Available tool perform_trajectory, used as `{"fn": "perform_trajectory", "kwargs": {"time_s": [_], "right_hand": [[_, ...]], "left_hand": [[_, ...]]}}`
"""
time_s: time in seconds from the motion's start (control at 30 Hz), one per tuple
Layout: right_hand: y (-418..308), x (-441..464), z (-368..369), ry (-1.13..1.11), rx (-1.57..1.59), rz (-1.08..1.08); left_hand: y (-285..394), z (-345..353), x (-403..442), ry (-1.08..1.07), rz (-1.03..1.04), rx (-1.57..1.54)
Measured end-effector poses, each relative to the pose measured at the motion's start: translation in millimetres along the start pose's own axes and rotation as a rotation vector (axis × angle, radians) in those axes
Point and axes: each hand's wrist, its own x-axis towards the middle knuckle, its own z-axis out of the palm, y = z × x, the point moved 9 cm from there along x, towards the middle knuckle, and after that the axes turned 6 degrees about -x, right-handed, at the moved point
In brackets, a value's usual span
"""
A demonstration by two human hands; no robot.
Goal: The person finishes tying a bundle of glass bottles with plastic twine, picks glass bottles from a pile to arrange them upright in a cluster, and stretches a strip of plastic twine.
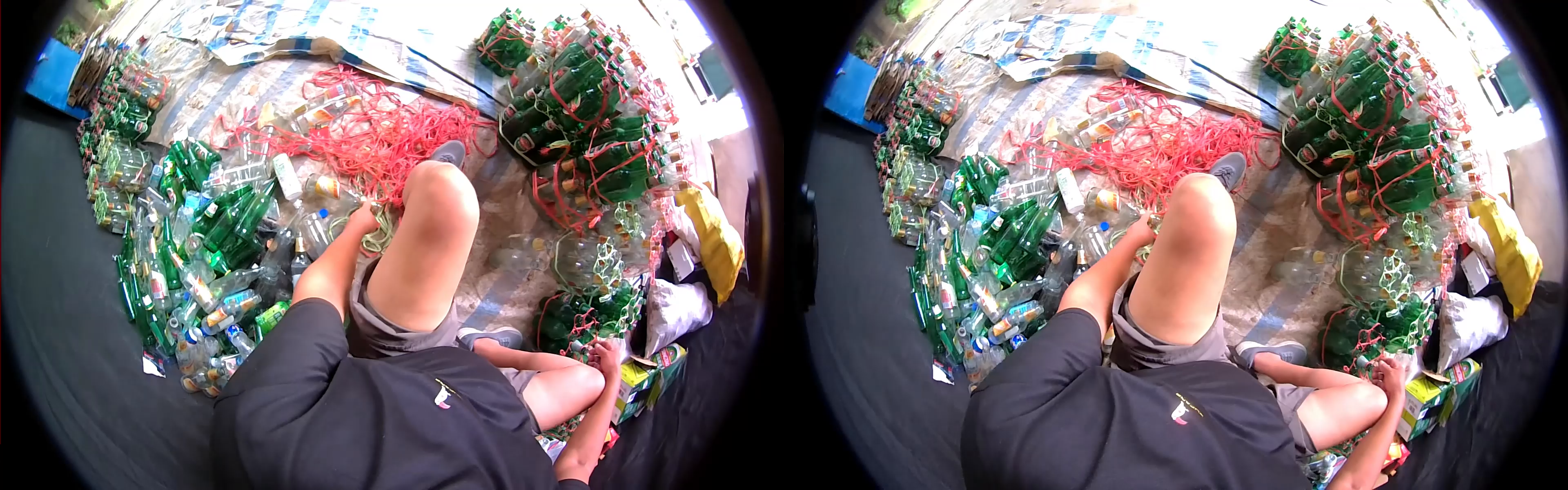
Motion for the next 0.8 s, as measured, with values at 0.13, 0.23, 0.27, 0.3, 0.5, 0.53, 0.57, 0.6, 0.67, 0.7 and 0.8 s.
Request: {"fn": "perform_trajectory", "kwargs": {"time_s": [0.13, 0.23, 0.27, 0.3, 0.5, 0.53, 0.57, 0.6, 0.67, 0.7, 0.8], "right_hand": [[-7.1, -8.1, 4.5, 0.042, -0.024, 0.007], [0.3, -0.6, 4.3, 0.002, 0.047, 0.022], [0.4, -0.1, 2.5, -0.007, 0.031, 0.021], [0.1, -0.1, 1.9, 0.024, 0.01, 0.026], [-1.1, 6.3, -0.6, 0.018, -0.006, 0.021], [-4.5, 6.1, 1.5, 0.017, -0.014, -0.012], [-12.7, 3.4, 3.3, 0.017, -0.02, -0.047], [-19.3, 0.4, 4.5, 0.02, -0.052, -0.044], [-23.3, 0.6, 2.4, 0.037, -0.014, -0.089], [-25.1, 0.9, 0.5, 0.061, -0.013, -0.111], [-38.2, -4.7, 1.9, 0.079, 0.036, -0.186]], "left_hand": [[-43.0, 67.6, 72.0, -0.267, -0.006, -0.105], [-65.3, 93.5, 94.3, -0.241, -0.004, -0.065], [-31.7, 67.9, 49.5, -0.33, -0.071, -0.084], [-28.4, 68.5, 38.9, -0.331, -0.069, -0.087], [-22.8, -6.9, -49.0, 0.084, -0.265, -0.114], [-17.2, -20.6, -66.5, 0.141, -0.246, -0.146], [-14.4, -31.3, -79.4, 0.2, -0.225, -0.178], [-19.9, -33.4, -81.7, 0.193, -0.186, -0.185], [-10.9, -60.1, -97.7, 0.304, -0.019, -0.077], [-18.1, -76.1, -90.3, 0.36, -0.055, -0.087], [-9.3, -152.5, -94.7, 0.636, 0.068, -0.268]]}}
